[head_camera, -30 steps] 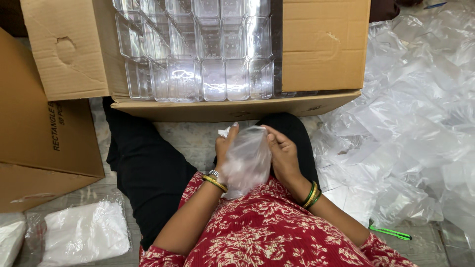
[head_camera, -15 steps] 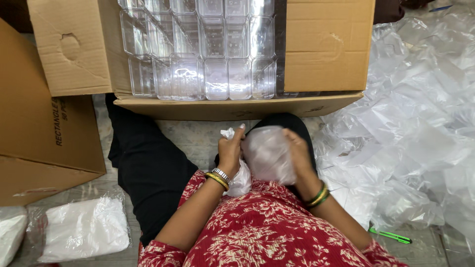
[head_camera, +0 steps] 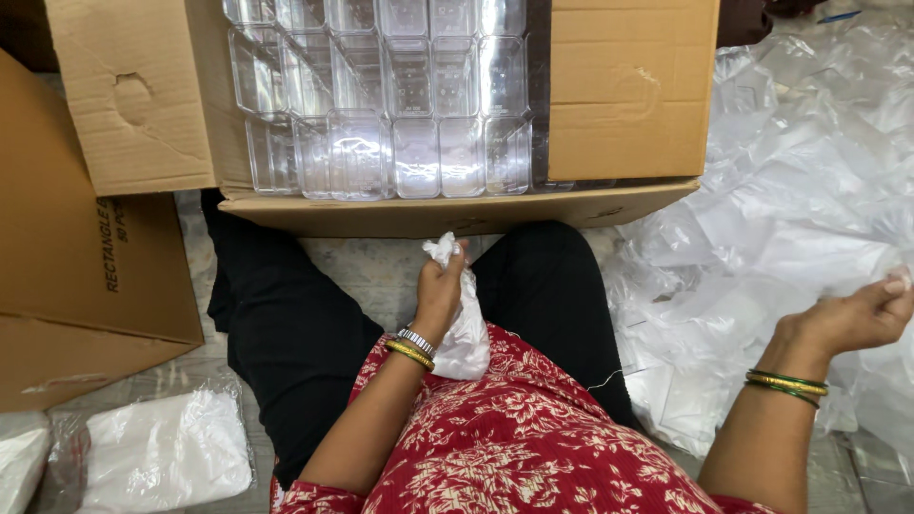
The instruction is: The person sits on the floor and packs clear plastic containers into thin plastic bags one at a time, then places the bagged containers into a cardboard box. They open each bag, insert a container, and set the filled bag aside while surrounded by piles of plastic packaging.
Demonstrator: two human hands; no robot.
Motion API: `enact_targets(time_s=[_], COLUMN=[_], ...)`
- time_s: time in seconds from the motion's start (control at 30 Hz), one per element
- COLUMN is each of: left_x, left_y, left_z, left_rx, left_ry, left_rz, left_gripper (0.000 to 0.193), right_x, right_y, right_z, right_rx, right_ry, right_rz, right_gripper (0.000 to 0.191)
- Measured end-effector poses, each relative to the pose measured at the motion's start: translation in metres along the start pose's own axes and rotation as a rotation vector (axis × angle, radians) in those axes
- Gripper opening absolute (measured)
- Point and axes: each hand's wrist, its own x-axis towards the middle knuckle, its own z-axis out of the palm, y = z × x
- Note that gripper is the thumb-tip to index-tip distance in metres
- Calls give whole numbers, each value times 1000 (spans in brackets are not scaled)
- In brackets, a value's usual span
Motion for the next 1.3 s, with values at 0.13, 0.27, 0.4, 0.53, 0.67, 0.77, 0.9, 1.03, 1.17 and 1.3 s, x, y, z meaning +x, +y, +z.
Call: enact_targets(time_s=[0.13,0.27,0.4,0.53,0.67,0.77,0.9,1.03,1.17,1.3], left_x=[-1,-9,-8,-3,0,2,2,1,0,-2], left_y=[12,20,21,16,11,12,19,27,34,45], left_z=[1,-4,-7,-12,-23,-25,-22,-21,-23,-20], left_rx=[-77,71,6,-112,46,41,30,167,37,-115], left_ry=[-13,-31,-17,80,53,34,46,142,158,66], left_rz=[-73,-3,66,-100,-36,-15,27,35,-21,8], left_gripper=[28,32,17,27,53,26,15,16,25,20], right_x=[-22,-69,-77,-77,-77,-69,-52,-49,-66,-108], right_y=[5,6,10,27,40,43,42,45,36,4], right_z=[1,14,31,40,40,39,46,55,64,69], right_rx=[-474,-1075,-1114,-1078,-1003,-1086,-1418,-1392,-1371,-1134], right_ry=[-184,-366,-405,-411,-441,-426,-443,-419,-445,-438], right_rz=[-378,-372,-456,-592,-544,-346,-152,-161,133,32], right_gripper=[73,98,100,103,98,98,102,109,120,97])
